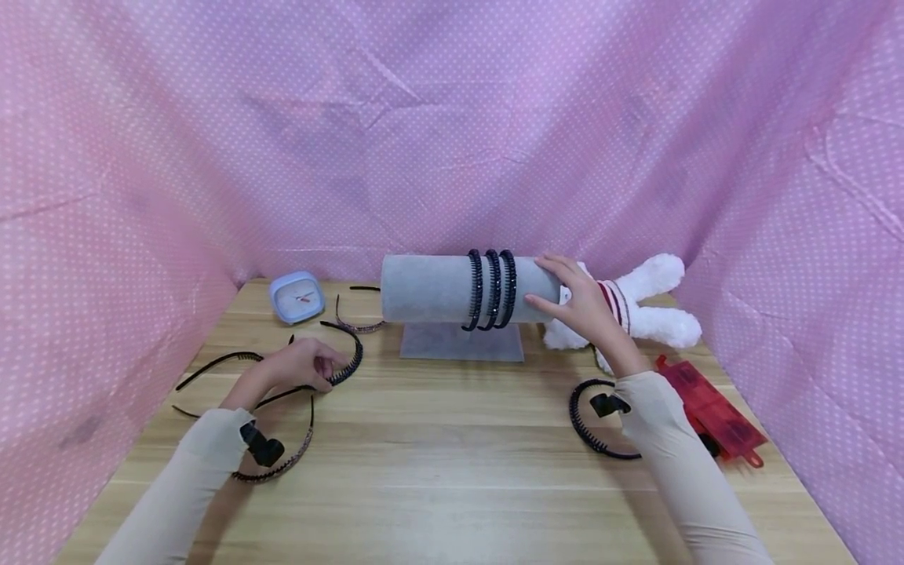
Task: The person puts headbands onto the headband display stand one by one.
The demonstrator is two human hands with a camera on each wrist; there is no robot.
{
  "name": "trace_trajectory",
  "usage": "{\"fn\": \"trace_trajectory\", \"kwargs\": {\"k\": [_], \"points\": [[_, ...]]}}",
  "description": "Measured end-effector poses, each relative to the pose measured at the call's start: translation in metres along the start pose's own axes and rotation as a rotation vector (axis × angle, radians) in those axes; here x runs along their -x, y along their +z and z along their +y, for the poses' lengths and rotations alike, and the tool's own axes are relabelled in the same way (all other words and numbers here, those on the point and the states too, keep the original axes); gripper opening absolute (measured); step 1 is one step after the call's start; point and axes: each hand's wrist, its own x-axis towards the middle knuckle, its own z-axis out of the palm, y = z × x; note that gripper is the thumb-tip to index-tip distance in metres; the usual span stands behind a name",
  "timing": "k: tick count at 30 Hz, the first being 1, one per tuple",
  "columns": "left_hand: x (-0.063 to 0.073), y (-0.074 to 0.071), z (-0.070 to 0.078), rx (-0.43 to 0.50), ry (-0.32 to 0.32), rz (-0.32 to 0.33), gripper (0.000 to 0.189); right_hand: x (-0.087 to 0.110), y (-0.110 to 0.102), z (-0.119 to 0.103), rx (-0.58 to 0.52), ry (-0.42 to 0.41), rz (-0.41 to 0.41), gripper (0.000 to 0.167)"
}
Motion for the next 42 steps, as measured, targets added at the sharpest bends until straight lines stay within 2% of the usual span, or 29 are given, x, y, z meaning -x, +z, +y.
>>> {"fn": "trace_trajectory", "kwargs": {"k": [4,16,22,25,33,42], "points": [[0.002,-0.002,0.004,0.0,0.018,0.027,0.043,0.0,0.0,-0.001,0.0,0.006,-0.003,0.067],[0.011,-0.022,0.023,0.023,0.059,0.196,0.034,0.001,-0.001,-0.001,0.0,0.011,-0.006,0.067],[0.011,-0.028,0.033,0.043,0.122,0.27,0.036,0.002,-0.001,-0.003,-0.005,0.013,-0.005,0.067],[0.009,-0.03,0.036,0.042,0.132,0.312,0.036,0.002,-0.002,-0.004,0.0,0.008,0.001,0.067],[0.006,-0.031,0.043,0.143,0.097,0.46,0.03,0.002,-0.002,-0.004,0.001,-0.001,0.012,0.066],[0.0,-0.034,0.059,0.242,0.145,0.634,0.028,0.002,-0.001,-0.003,0.011,-0.01,0.02,0.066]]}}
